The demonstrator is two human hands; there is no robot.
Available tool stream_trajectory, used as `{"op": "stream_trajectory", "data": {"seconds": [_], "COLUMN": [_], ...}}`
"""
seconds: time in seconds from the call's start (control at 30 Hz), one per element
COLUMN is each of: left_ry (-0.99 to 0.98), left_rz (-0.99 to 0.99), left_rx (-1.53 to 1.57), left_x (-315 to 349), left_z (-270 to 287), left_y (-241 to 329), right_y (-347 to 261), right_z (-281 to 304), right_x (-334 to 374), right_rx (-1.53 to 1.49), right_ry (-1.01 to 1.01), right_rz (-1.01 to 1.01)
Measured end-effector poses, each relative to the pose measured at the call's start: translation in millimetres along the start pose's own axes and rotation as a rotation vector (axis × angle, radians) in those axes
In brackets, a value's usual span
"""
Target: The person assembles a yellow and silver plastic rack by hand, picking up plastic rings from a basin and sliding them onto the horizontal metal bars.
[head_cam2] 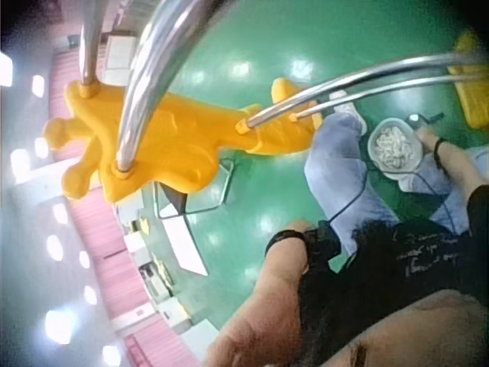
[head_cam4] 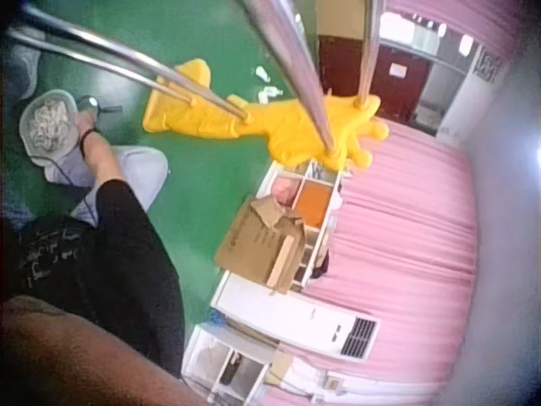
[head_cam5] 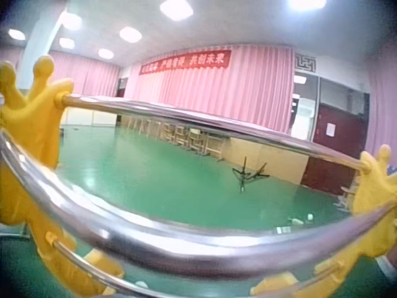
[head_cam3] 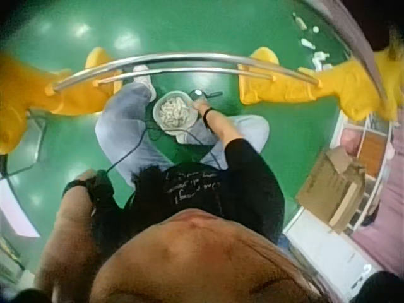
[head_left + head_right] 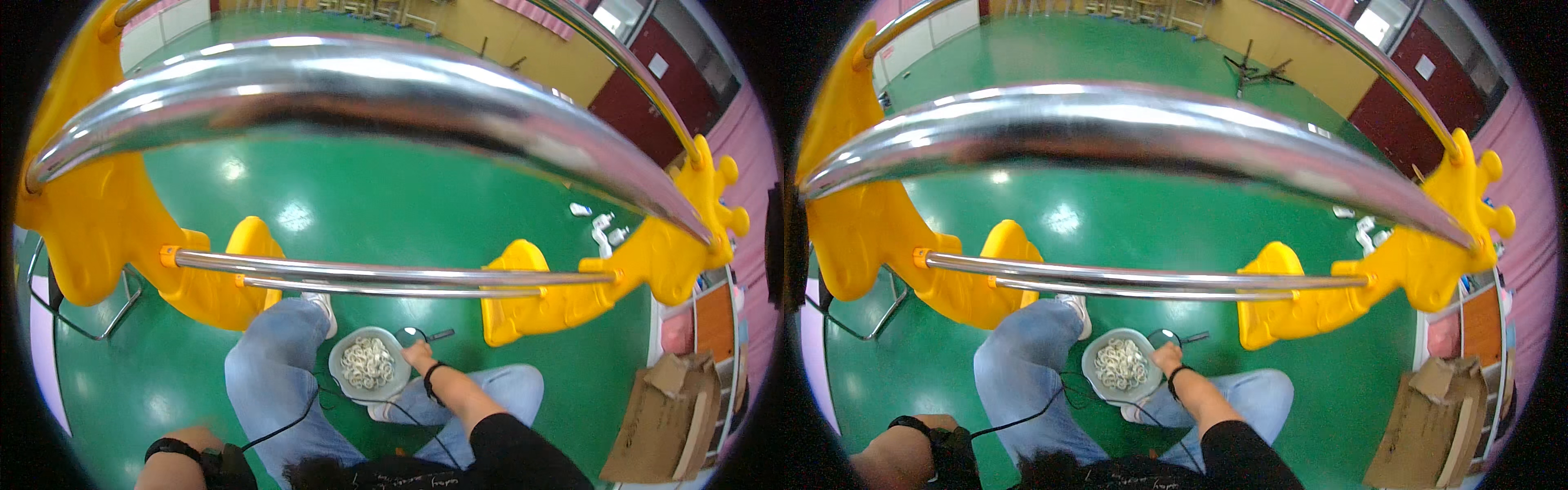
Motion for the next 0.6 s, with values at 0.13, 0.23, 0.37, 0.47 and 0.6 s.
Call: {"op": "stream_trajectory", "data": {"seconds": [0.13, 0.23, 0.37, 0.47, 0.6], "left_ry": [0.012, -0.012, -0.025, 0.007, 0.026], "left_rz": [-0.035, 0.017, 0.038, 0.020, 0.050], "left_rx": [0.032, -0.001, -0.014, 0.033, -0.017], "left_x": [-13.1, -10.5, -33.9, -44.6, -38.2], "left_z": [1.2, 16.5, 39.1, 21.8, 25.1], "left_y": [-5.3, 2.2, 20.0, 12.3, 20.2], "right_y": [50.3, 24.3, 49.7, 99.4, 51.5], "right_z": [-12.8, -9.3, -36.0, -41.6, -34.1], "right_x": [-39.0, -7.5, 10.8, -29.9, -9.8], "right_rx": [-0.193, -0.404, -0.261, -0.201, -0.402], "right_ry": [-0.080, -0.319, -0.346, -0.178, -0.618], "right_rz": [-0.078, -0.177, 0.048, 0.240, 0.056]}}
Point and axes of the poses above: each hand's wrist, its own x-axis away from the middle knuckle, its own z-axis out of the back of the hand, y = z × x, the point moved 1 cm from there along -x, towards the middle knuckle, and after that the axes turned 1 degree about x, right-handed, at the moved point
